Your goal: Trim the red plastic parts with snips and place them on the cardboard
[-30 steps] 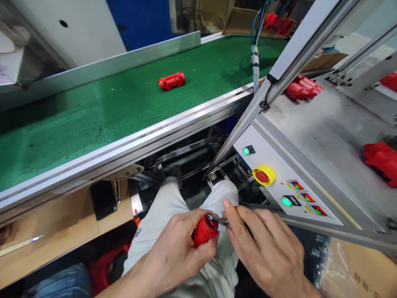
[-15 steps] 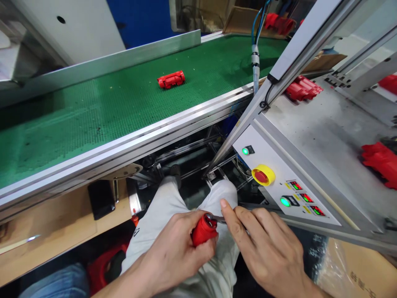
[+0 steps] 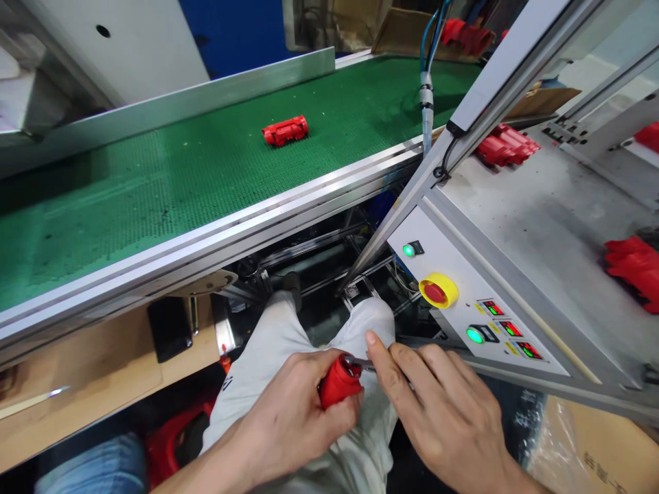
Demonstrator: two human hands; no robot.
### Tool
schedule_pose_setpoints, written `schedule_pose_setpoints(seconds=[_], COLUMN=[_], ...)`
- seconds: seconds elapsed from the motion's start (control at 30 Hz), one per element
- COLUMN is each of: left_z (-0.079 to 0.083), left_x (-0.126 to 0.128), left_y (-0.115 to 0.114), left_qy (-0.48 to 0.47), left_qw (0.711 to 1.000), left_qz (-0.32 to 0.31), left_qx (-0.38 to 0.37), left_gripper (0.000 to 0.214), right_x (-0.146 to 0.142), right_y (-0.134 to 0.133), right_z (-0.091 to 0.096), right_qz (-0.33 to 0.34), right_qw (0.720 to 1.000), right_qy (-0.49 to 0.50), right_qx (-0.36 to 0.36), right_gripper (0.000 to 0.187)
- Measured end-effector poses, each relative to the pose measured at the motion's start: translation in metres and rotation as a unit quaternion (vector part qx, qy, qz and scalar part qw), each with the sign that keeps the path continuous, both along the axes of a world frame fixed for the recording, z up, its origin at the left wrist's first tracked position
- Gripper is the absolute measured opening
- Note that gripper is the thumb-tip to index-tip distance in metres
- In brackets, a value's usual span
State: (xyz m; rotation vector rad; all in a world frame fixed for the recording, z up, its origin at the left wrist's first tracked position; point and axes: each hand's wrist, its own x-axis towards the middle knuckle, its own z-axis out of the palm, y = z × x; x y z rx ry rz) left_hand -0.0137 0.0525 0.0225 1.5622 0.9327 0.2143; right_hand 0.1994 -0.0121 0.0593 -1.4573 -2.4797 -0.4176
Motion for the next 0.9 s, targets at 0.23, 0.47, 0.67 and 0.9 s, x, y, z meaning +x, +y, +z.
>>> schedule_pose_setpoints(seconds=[0.23, 0.47, 0.67, 0.9], left_z=[0.0, -0.002, -0.003, -0.009], left_x=[0.002, 0.0, 0.0, -0.005], left_y=[-0.001, -0.002, -0.002, -0.006], left_qy=[0.01, -0.004, -0.007, -0.02], left_qw=[1.0, 1.0, 1.0, 1.0], left_qz=[0.007, 0.005, 0.005, 0.012], left_qx=[0.008, 0.004, 0.013, 0.021], left_gripper=[0.019, 0.017, 0.021, 0.011], right_x=[0.003, 0.005, 0.005, 0.011], right_y=[-0.004, -0.004, -0.001, 0.002], right_z=[-0.013, -0.031, -0.032, -0.04], right_qz=[-0.009, -0.015, -0.016, -0.025], right_qw=[1.0, 0.991, 0.979, 0.96], right_qy=[0.018, 0.128, 0.19, 0.264], right_qx=[-0.023, -0.045, -0.067, -0.092], right_gripper=[0.048, 0.05, 0.04, 0.04])
